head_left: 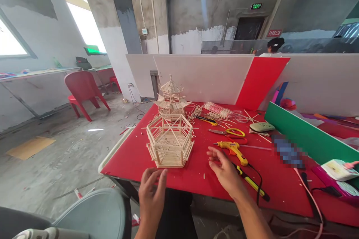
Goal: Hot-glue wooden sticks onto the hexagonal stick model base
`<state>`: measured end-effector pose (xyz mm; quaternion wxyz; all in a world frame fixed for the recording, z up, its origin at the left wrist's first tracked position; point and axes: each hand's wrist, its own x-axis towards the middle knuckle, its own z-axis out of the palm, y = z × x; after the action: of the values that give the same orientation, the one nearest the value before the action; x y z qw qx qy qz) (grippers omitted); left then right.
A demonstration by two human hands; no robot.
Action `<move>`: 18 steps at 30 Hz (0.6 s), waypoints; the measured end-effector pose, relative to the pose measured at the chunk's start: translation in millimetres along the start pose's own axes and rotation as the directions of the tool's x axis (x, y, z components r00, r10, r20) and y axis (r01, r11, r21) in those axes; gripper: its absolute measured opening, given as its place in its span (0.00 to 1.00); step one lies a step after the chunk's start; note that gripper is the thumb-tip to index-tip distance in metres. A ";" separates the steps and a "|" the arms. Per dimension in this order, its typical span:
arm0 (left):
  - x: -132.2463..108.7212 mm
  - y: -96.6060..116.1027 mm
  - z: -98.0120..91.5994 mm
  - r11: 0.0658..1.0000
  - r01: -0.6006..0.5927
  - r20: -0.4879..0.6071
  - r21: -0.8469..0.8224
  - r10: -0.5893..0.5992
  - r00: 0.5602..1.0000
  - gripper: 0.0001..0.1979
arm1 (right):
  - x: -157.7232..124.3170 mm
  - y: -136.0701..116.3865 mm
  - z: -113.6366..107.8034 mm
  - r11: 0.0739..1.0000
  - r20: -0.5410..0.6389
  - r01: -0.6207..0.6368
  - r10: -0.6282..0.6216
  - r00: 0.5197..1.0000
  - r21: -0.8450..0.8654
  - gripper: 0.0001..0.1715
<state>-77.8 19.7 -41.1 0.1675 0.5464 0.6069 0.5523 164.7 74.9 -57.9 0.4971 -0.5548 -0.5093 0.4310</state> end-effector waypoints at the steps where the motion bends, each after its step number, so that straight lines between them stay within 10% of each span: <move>1: 2.7 -2.9 -1.5 0.998 0.046 -0.084 -0.049 -0.050 0.995 0.13 | 10.4 7.7 7.2 0.994 -0.056 -0.021 0.027 0.998 0.105 0.32; 6: 26.1 -18.0 -5.7 0.755 0.388 -0.106 -0.529 -0.512 0.852 0.21 | 59.2 31.5 41.6 0.983 -0.063 -0.058 0.070 0.996 0.173 0.50; 11: 46.6 -23.8 -0.3 0.478 0.471 0.022 -0.741 -0.684 0.729 0.13 | 91.9 38.8 67.8 0.983 -0.050 -0.068 0.078 0.996 0.170 0.53; 18: 59.8 -34.0 9.6 0.426 0.473 0.079 -0.771 -0.674 0.735 0.15 | 94.7 50.2 88.5 0.992 -0.037 -0.040 0.045 0.998 0.123 0.50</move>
<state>-107.0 82.2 -49.4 0.4804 0.1119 0.4877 0.7203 94.8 179.5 -116.8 0.5307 -0.5426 -0.4600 0.4608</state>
